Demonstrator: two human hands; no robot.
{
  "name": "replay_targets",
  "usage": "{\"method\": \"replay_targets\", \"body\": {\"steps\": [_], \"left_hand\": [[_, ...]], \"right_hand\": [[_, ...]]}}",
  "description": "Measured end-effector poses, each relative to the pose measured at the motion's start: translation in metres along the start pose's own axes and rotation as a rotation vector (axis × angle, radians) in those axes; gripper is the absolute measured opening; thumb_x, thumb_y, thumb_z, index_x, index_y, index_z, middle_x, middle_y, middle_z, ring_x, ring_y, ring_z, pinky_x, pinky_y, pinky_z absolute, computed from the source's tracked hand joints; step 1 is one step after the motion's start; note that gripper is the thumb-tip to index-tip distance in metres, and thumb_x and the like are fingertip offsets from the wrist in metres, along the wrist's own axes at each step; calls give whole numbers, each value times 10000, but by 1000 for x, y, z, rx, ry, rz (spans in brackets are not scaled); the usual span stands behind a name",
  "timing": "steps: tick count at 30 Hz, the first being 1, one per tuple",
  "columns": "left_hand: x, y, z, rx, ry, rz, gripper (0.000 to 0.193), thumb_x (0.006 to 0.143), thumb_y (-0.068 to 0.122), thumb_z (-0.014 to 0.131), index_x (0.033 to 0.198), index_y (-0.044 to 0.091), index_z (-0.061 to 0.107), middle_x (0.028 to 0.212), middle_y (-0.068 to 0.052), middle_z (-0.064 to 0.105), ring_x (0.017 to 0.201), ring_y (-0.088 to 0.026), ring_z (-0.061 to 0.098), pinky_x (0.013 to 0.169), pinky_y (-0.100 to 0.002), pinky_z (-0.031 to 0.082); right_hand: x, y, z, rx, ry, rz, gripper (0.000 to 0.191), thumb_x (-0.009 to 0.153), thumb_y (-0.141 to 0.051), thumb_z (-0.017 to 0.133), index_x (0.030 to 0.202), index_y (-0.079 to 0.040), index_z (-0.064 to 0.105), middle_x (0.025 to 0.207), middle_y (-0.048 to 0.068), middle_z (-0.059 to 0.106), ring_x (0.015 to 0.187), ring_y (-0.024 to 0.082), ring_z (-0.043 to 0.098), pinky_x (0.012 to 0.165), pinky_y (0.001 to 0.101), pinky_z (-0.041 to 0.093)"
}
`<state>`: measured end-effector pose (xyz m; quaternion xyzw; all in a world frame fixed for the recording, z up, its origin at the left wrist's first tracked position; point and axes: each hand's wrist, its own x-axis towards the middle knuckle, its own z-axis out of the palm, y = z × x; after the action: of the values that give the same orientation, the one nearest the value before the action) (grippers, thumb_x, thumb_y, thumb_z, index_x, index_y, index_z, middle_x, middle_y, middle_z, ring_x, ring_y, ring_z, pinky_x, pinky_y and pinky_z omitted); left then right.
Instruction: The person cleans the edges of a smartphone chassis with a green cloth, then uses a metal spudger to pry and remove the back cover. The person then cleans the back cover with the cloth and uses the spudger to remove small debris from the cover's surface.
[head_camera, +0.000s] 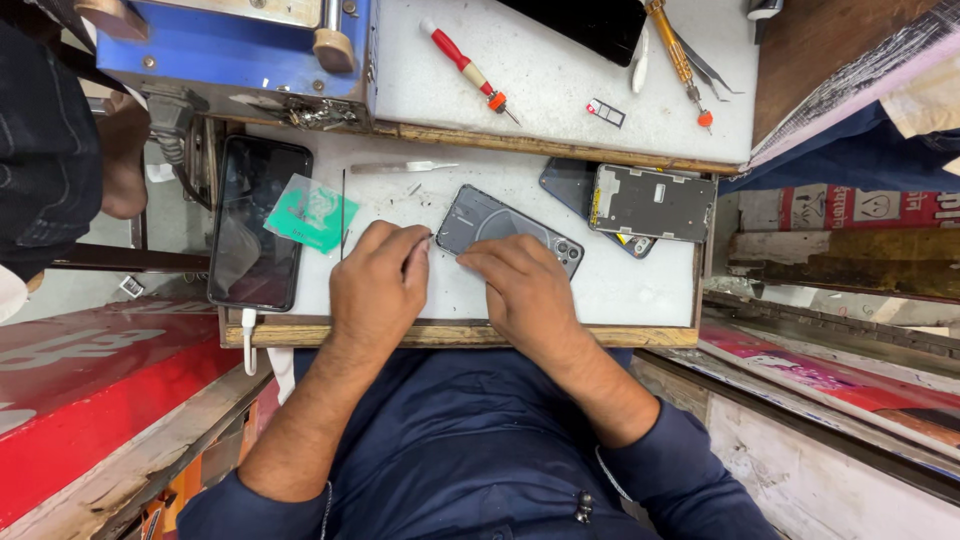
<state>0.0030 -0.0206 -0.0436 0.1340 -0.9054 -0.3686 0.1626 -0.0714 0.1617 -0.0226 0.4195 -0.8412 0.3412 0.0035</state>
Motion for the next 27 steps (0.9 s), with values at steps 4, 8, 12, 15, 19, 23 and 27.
{"method": "replay_targets", "body": {"steps": [4,8,12,15,19,23,27], "left_hand": [[3,3,6,86,6,30,154,915,138,737,1061,100,767,919,-75,677,744,-300,701,647,-409,564],[3,2,8,111,14,48,153,917,143,743,1061,97,764,902,-68,666,734,-289,699,635,-398,563],[2,1,9,117,15,63,156,914,137,745,1062,92,759,899,-63,663,735,-276,702,632,-388,565],[1,1,10,111,28,71,161,911,133,749,1066,92,763,889,-62,658,722,-271,698,622,-382,564],[1,2,12,148,43,90,153,906,132,753,1054,90,762,879,-61,648,717,-267,694,619,-380,561],[0,6,14,198,55,112,166,895,116,750,1054,69,759,869,-75,630,704,-262,689,599,-366,559],[1,9,15,241,-8,73,146,894,96,742,1037,72,756,868,-94,639,710,-285,691,603,-387,560]], "right_hand": [[-4,0,8,-42,36,8,351,790,76,626,1090,-67,739,1136,46,724,1016,279,625,903,413,509],[-7,2,12,-42,48,20,339,817,75,627,1101,-75,738,1158,38,718,1032,272,620,921,404,511],[-9,4,14,-28,59,31,331,825,70,629,1103,-74,735,1151,40,713,1037,277,615,923,402,509],[-9,5,14,-37,49,37,324,831,69,628,1101,-76,735,1147,36,714,1033,269,613,919,396,511],[-9,4,14,-39,41,43,324,836,71,626,1102,-76,737,1145,30,716,1025,258,610,918,387,516],[-9,5,15,-38,50,46,320,843,75,626,1098,-81,741,1142,26,720,1022,252,609,919,380,519],[-9,5,15,-36,52,44,330,829,79,619,1093,-76,742,1139,30,724,1021,255,611,919,385,516]]}}
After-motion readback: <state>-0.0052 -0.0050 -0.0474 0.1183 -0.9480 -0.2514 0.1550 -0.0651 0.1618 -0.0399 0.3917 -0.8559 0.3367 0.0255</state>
